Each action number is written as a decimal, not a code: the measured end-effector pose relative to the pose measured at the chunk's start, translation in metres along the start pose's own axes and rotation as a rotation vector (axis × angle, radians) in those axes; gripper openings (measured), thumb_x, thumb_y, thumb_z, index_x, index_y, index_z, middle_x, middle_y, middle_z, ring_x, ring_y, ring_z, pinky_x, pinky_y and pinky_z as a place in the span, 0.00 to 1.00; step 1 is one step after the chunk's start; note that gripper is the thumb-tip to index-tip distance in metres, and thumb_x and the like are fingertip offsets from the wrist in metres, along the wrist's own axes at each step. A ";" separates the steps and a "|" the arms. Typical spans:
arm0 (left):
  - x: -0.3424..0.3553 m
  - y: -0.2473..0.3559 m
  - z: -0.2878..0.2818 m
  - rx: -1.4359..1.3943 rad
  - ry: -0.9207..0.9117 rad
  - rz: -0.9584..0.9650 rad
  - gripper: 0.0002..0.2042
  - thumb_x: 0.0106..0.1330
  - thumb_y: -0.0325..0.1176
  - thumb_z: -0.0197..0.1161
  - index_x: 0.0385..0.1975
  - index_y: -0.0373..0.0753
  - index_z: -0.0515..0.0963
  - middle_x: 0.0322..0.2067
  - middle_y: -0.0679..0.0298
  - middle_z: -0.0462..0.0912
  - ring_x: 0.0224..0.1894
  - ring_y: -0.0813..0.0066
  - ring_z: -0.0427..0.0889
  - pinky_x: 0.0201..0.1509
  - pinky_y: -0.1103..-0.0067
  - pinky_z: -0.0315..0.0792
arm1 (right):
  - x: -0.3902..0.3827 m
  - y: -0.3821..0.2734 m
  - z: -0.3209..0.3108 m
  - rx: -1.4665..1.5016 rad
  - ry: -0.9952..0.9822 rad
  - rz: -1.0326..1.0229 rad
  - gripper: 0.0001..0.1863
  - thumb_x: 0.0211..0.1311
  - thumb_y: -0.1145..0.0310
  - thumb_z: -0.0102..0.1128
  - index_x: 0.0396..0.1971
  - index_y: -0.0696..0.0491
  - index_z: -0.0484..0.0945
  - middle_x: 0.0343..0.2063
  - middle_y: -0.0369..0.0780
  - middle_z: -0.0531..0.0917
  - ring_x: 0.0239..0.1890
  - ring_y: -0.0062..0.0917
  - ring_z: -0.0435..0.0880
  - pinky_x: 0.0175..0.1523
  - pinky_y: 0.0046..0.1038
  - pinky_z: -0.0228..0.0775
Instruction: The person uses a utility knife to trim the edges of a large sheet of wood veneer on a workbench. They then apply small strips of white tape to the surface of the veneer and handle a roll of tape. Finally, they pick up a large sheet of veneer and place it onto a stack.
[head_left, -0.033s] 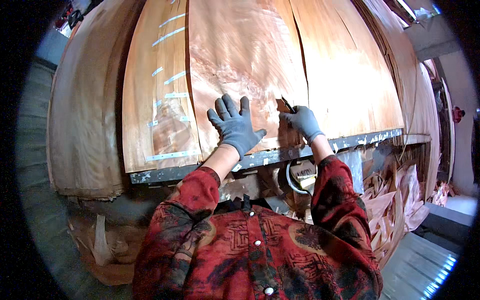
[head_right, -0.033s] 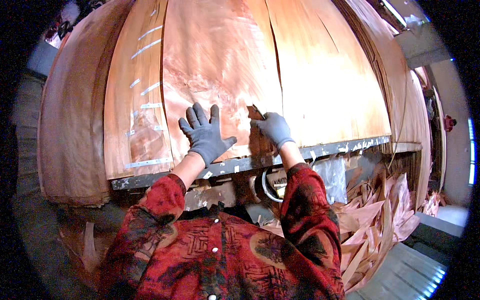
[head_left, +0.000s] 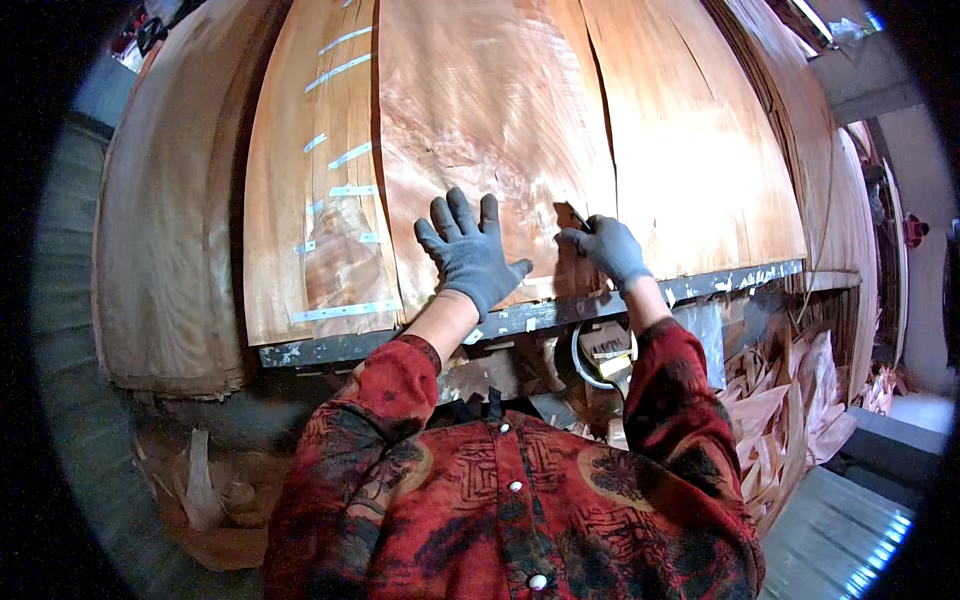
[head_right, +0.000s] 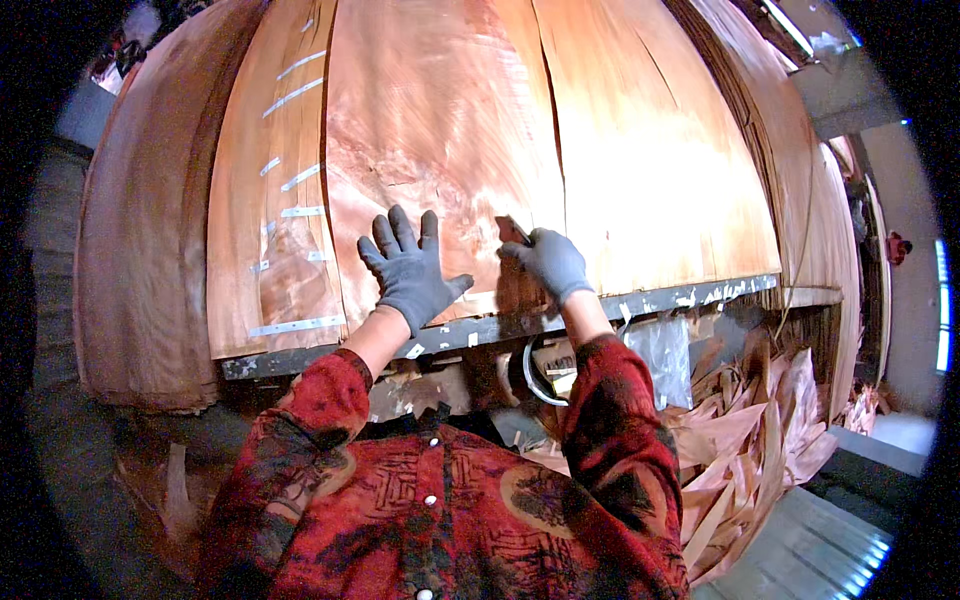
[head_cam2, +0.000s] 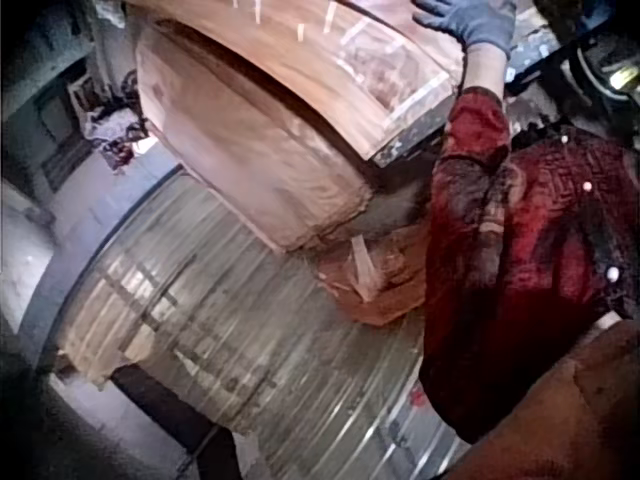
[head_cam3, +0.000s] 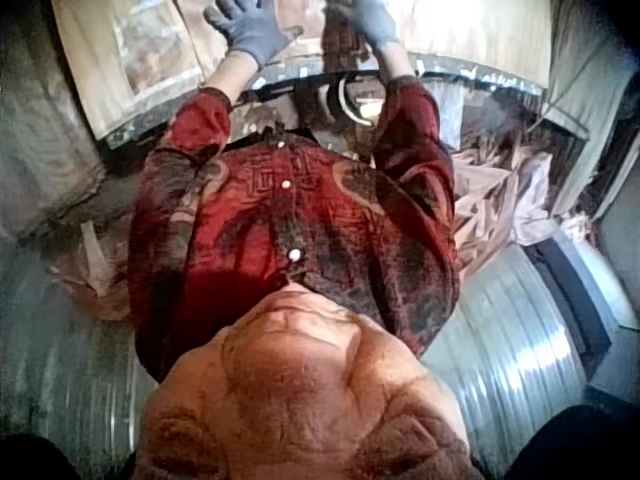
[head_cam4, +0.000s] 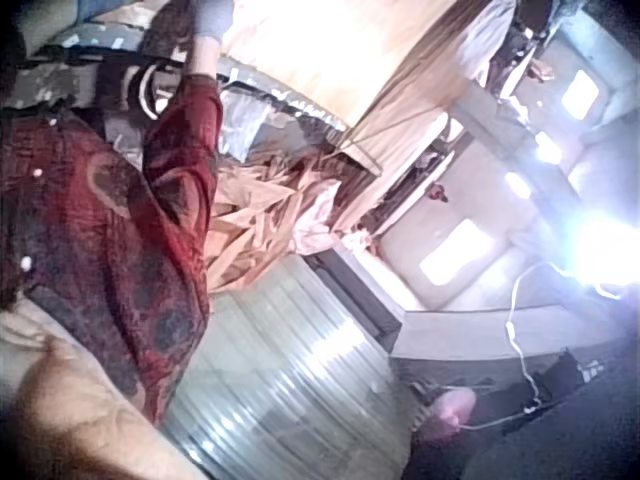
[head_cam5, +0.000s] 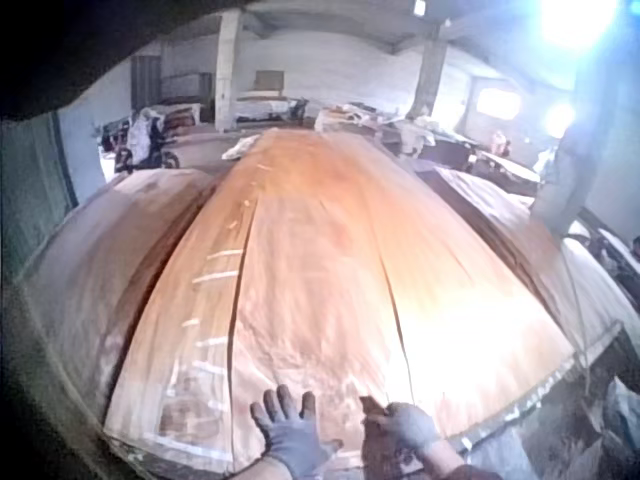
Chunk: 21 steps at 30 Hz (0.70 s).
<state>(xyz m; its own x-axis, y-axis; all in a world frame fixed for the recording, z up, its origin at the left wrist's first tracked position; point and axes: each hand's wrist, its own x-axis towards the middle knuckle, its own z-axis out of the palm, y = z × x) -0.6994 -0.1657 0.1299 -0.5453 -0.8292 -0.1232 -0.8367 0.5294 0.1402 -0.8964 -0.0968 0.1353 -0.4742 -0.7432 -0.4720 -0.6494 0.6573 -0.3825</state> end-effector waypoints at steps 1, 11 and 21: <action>-0.001 -0.002 0.001 0.001 -0.005 0.026 0.46 0.46 0.64 0.58 0.64 0.43 0.54 0.65 0.50 0.47 0.66 0.42 0.43 0.57 0.40 0.35 | -0.008 0.000 -0.003 0.032 0.094 -0.053 0.24 0.52 0.48 0.59 0.32 0.58 0.78 0.28 0.51 0.81 0.34 0.42 0.81 0.41 0.35 0.71; 0.003 0.001 -0.005 0.071 -0.070 0.049 0.43 0.48 0.60 0.60 0.64 0.48 0.54 0.65 0.62 0.50 0.65 0.46 0.45 0.56 0.37 0.39 | 0.008 -0.029 0.013 -0.082 0.140 -0.497 0.10 0.57 0.66 0.54 0.31 0.57 0.69 0.23 0.46 0.78 0.25 0.39 0.76 0.32 0.34 0.68; 0.007 0.000 -0.002 0.040 -0.112 0.031 0.44 0.47 0.61 0.59 0.64 0.49 0.53 0.66 0.63 0.47 0.66 0.47 0.43 0.56 0.37 0.37 | 0.026 -0.051 0.015 -0.511 0.082 -0.455 0.08 0.55 0.72 0.46 0.35 0.56 0.65 0.26 0.49 0.80 0.30 0.44 0.81 0.33 0.41 0.71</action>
<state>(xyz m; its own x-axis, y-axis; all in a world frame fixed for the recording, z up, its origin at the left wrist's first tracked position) -0.7026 -0.1717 0.1306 -0.5716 -0.7879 -0.2291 -0.8193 0.5633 0.1068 -0.8669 -0.1480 0.1304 -0.1182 -0.9516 -0.2838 -0.9839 0.1508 -0.0960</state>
